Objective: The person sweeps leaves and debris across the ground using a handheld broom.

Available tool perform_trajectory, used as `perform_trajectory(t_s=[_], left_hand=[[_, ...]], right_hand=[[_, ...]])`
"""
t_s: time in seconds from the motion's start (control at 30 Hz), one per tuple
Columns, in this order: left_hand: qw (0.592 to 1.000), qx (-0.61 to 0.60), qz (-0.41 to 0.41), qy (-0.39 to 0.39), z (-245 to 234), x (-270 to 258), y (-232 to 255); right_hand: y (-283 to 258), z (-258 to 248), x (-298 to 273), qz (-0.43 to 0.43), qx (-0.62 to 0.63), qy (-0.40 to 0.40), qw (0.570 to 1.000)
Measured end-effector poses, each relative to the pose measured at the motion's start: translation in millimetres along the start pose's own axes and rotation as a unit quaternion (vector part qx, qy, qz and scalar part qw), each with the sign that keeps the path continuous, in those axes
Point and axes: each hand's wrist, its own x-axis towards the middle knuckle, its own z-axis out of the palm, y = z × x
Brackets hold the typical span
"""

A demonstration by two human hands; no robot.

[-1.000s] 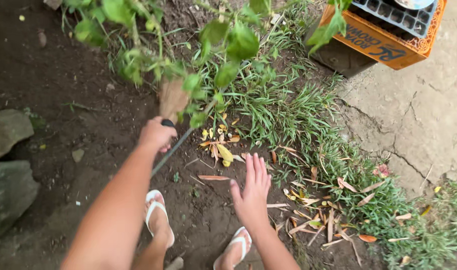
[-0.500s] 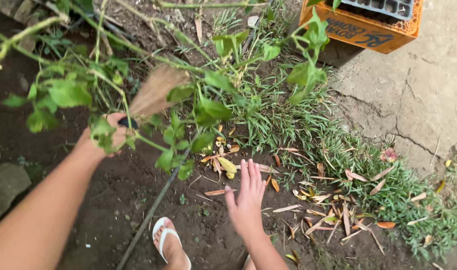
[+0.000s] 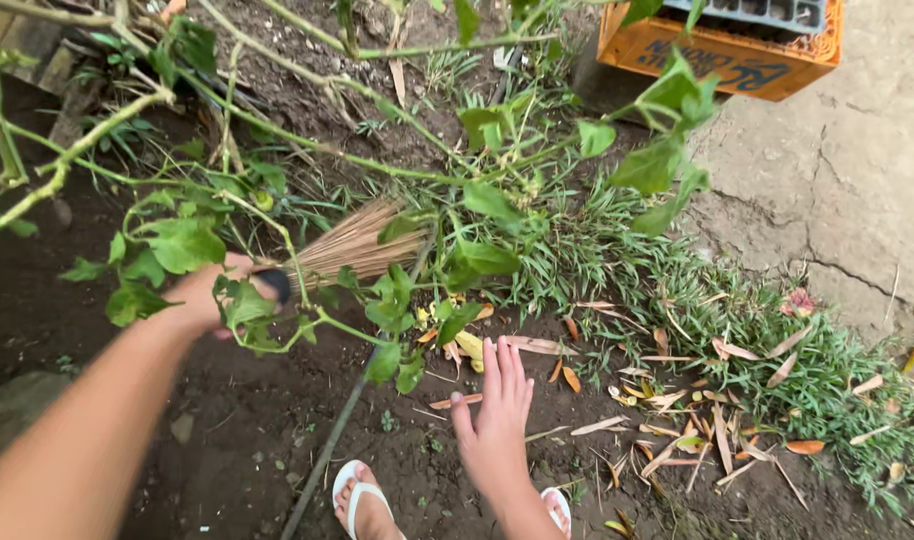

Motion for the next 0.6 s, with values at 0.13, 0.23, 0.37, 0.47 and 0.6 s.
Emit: perform_trajectory(t_s=[0.13,0.23,0.37,0.47,0.6], left_hand=[[0.992,-0.009,0.035,0.123,-7,10,-36],[0.969,-0.179,0.098,0.137,68,53,-34],[0.999,-0.003,-0.038,0.037,133,29,-2],[0.998,0.019,-0.049,-0.039,98,-42,9],[0.978,0.201,-0.024,0.038,63,-140,45]], right_hand=[[1,6,-2,0.003,0.007,0.015,1.000],[2,2,-7,0.015,0.007,0.012,1.000],[8,-8,-14,0.008,-0.008,0.018,1.000],[14,-20,-21,0.008,-0.011,0.003,1.000],[22,-28,-26,0.016,-0.014,-0.001,1.000]])
